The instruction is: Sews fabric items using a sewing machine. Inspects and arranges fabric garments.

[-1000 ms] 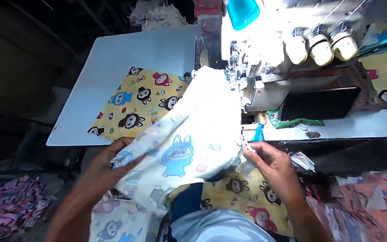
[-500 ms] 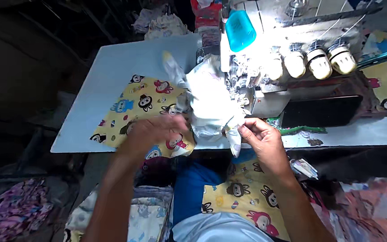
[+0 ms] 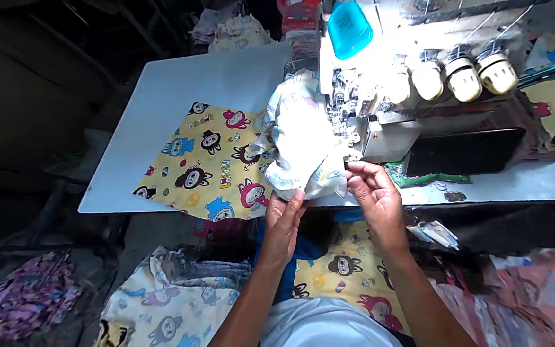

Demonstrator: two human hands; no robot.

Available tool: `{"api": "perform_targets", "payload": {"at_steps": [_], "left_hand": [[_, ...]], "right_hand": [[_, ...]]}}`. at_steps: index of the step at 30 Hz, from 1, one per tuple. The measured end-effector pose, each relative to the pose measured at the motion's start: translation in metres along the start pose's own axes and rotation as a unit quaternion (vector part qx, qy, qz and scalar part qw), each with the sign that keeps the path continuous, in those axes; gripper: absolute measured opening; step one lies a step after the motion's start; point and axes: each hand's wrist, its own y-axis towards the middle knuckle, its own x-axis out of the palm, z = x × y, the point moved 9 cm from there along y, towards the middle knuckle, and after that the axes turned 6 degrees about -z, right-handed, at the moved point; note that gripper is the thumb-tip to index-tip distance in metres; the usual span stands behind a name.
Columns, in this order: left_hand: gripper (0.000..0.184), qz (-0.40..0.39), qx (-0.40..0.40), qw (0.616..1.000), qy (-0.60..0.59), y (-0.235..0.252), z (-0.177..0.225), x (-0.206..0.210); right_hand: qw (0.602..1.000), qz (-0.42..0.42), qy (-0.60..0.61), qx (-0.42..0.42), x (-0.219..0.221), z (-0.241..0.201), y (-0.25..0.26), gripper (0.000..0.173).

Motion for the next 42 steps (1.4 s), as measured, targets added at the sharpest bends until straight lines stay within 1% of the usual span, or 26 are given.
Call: {"api": "perform_targets", "payload": {"at_steps": [2,3,4,5,7,8,10,12,15,16,17,19,21,22,23,25,27,29,31,34,35,37,41,42], "left_hand": [[0.041,0.006,0.003,1.000,0.024,-0.002,0.003,0.003],[0.039,0.012,0.007,0.999,0.032,-0.004,0.004,0.004],[0.037,0.014,0.011,0.999,0.038,-0.005,0.005,0.005],[0.037,0.008,0.015,0.999,0.042,-0.007,0.007,0.007],[0.037,0.014,0.016,0.999,0.044,-0.009,0.011,0.003],[0.036,0.028,0.015,0.998,0.050,-0.010,0.013,-0.002],[0.037,0.045,0.015,0.998,0.051,-0.010,0.018,-0.010],[0.038,0.042,0.013,0.998,0.047,-0.009,0.019,-0.011],[0.033,0.033,0.001,0.999,0.027,-0.009,0.016,-0.004],[0.031,0.033,-0.003,0.999,0.017,-0.009,0.015,-0.002],[0.030,0.034,-0.007,0.999,0.012,-0.010,0.014,0.000],[0.031,0.032,-0.011,0.999,0.013,-0.011,0.014,0.001],[0.032,0.028,-0.007,0.999,0.024,-0.012,0.016,0.000],[0.032,0.030,-0.003,0.999,0.028,-0.012,0.017,-0.001],[0.032,0.036,0.004,0.999,0.032,-0.012,0.019,-0.002],[0.035,0.054,0.023,0.997,0.048,-0.011,0.024,-0.007],[0.039,0.061,0.039,0.994,0.084,-0.011,0.028,-0.010],[0.042,0.061,0.045,0.991,0.107,-0.011,0.026,-0.009],[0.046,0.057,0.049,0.991,0.114,-0.010,0.023,-0.007],[0.045,0.062,0.051,0.990,0.113,-0.011,0.018,-0.005],[0.043,0.067,0.053,0.990,0.109,-0.011,0.017,-0.005],[0.043,0.076,0.060,0.990,0.106,-0.011,0.019,-0.006],[0.049,0.096,0.078,0.984,0.125,-0.012,0.029,-0.017],[0.051,0.100,0.079,0.983,0.132,-0.012,0.029,-0.018]], "right_hand": [[0.999,-0.002,-0.036,-0.039,0.009,-0.005,-0.002,0.060],[0.997,-0.003,-0.058,-0.053,0.014,-0.007,-0.003,0.067],[0.995,-0.003,-0.078,-0.062,0.018,-0.009,-0.004,0.067],[0.994,0.001,-0.086,-0.065,0.019,-0.009,-0.005,0.062],[0.996,0.024,-0.068,-0.052,0.014,-0.009,-0.006,0.045],[0.998,0.036,-0.044,-0.032,0.008,-0.007,-0.005,0.038],[0.999,0.040,0.023,0.013,-0.004,0.002,-0.003,0.031],[0.997,0.007,0.072,0.042,-0.007,0.012,-0.001,0.028],[0.987,-0.050,0.128,0.085,0.003,0.022,-0.002,0.041],[0.984,-0.055,0.140,0.092,0.006,0.021,-0.003,0.042],[0.985,-0.052,0.137,0.091,0.009,0.019,-0.002,0.038],[0.995,-0.029,0.072,0.070,0.009,0.010,0.001,0.030],[1.000,-0.010,-0.002,0.017,0.007,-0.003,0.006,0.040],[1.000,0.009,-0.024,-0.007,0.004,-0.009,0.007,0.040],[0.998,0.031,-0.042,-0.025,0.000,-0.013,0.008,0.035],[0.997,0.049,-0.041,-0.036,-0.008,-0.016,0.010,0.027],[0.999,0.028,-0.014,-0.019,-0.007,-0.012,0.009,0.022],[1.000,0.012,-0.013,-0.006,-0.003,-0.007,0.007,0.020],[0.999,0.017,-0.045,-0.014,0.000,-0.011,0.008,0.025],[0.983,0.040,-0.171,-0.054,0.003,-0.030,0.016,0.042],[0.975,0.049,-0.205,-0.068,0.004,-0.036,0.018,0.042],[0.966,0.055,-0.240,-0.077,0.004,-0.041,0.021,0.033],[0.971,0.027,-0.224,-0.077,0.002,-0.039,0.012,0.015],[0.973,0.016,-0.215,-0.081,0.003,-0.038,0.011,0.017]]}}
